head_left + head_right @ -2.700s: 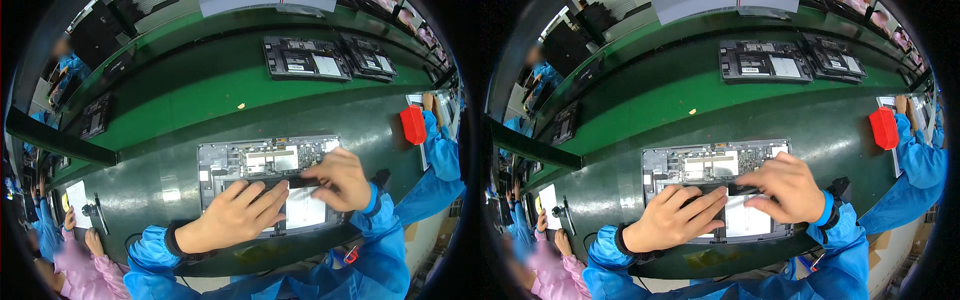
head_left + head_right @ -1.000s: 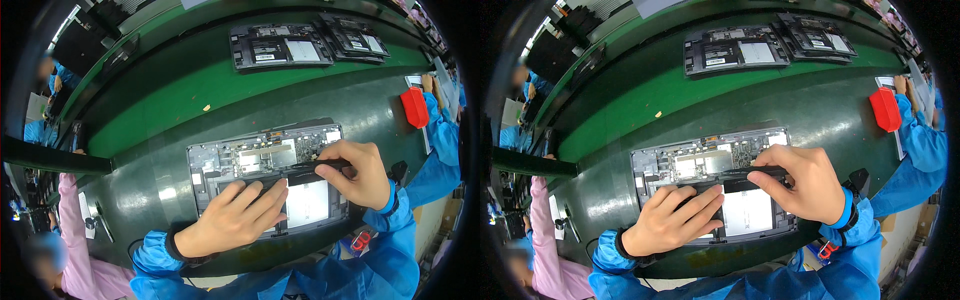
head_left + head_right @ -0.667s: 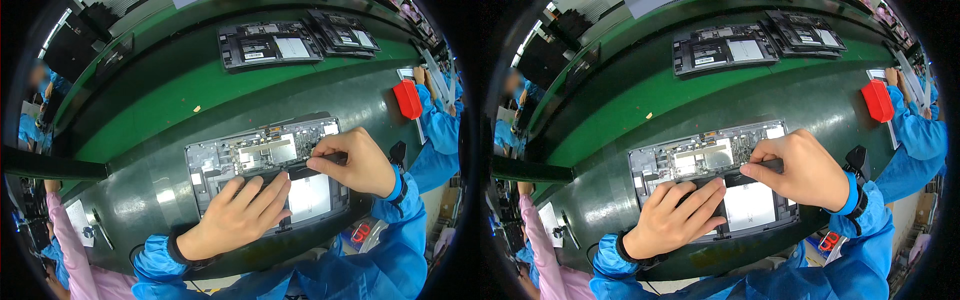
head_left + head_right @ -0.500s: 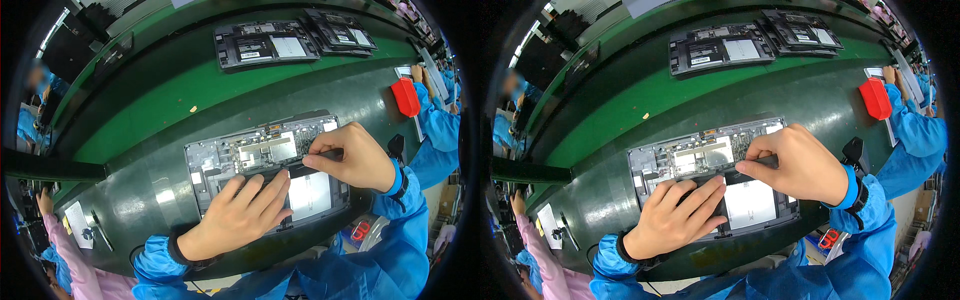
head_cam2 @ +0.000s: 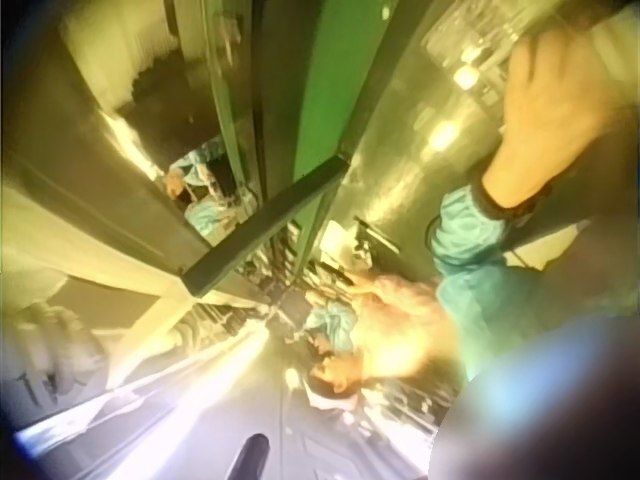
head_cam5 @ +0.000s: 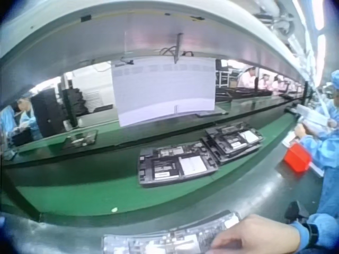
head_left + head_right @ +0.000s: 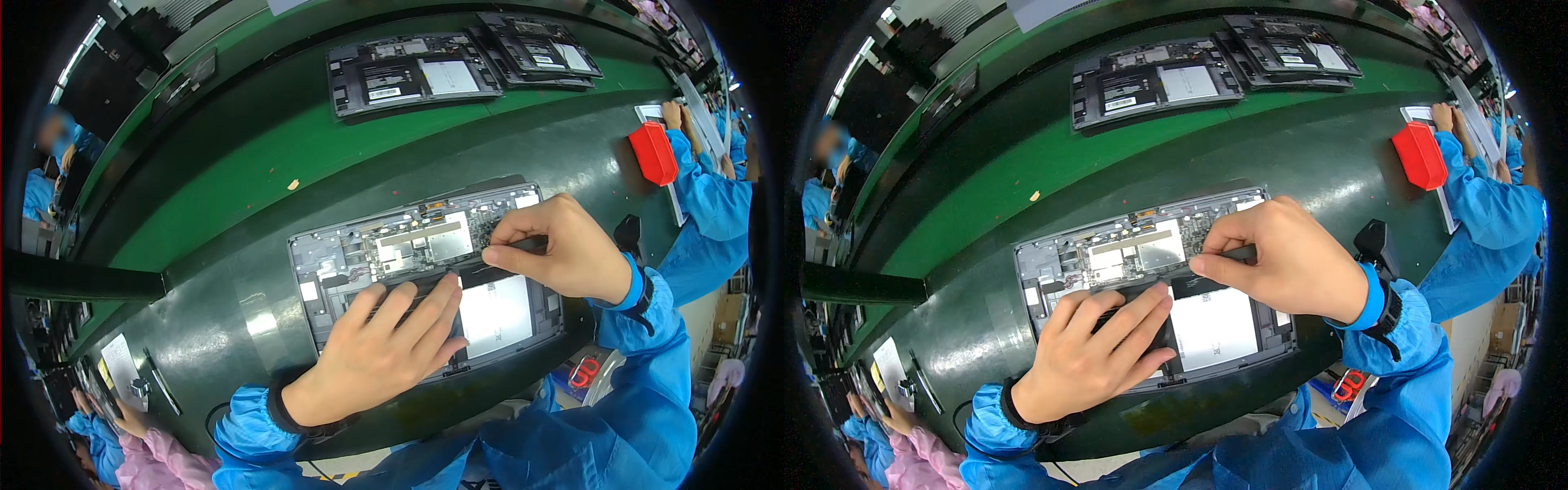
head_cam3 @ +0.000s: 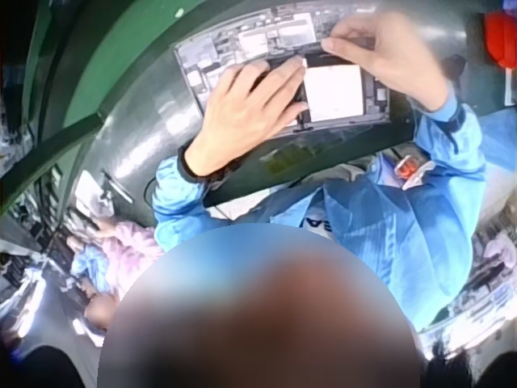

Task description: The person assembles the internal components of a tablet device by hand, placing a circuit board, ribbon cable, and internal battery into a tablet chassis, then securing them with a manual screwdriver.

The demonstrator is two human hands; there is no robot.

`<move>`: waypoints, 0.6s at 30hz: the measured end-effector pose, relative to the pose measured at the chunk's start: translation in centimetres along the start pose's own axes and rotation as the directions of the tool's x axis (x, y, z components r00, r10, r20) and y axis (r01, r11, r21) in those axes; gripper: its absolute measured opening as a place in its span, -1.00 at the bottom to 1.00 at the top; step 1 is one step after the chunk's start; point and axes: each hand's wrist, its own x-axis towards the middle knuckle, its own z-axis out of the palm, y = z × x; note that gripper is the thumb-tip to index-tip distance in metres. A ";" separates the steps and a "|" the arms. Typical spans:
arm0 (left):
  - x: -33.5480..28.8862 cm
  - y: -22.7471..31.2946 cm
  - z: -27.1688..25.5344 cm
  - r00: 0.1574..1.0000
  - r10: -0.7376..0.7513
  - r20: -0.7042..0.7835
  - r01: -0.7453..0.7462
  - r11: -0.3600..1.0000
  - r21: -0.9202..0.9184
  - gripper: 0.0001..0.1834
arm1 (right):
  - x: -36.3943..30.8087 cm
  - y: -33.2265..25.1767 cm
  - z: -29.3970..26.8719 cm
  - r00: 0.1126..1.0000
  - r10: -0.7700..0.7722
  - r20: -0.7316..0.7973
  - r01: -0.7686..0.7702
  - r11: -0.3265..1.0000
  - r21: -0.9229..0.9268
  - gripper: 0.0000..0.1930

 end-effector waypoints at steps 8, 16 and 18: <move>0.1 -0.1 0.0 1.000 -0.008 -0.008 0.008 1.000 -0.021 -0.48 | 0.0 0.2 -0.3 0.991 -0.097 -0.094 0.078 0.978 -0.192 -0.83; -0.1 -0.2 0.2 0.999 -0.019 -0.033 0.017 0.998 -0.056 -0.52 | 1.1 -0.2 2.9 0.930 -0.328 -0.164 0.214 0.848 -0.485 -0.56; -0.1 -0.1 0.4 0.999 -0.028 -0.040 0.026 0.998 -0.060 -0.52 | 1.4 -0.2 3.2 0.938 -0.312 -0.150 0.205 0.851 -0.483 -0.55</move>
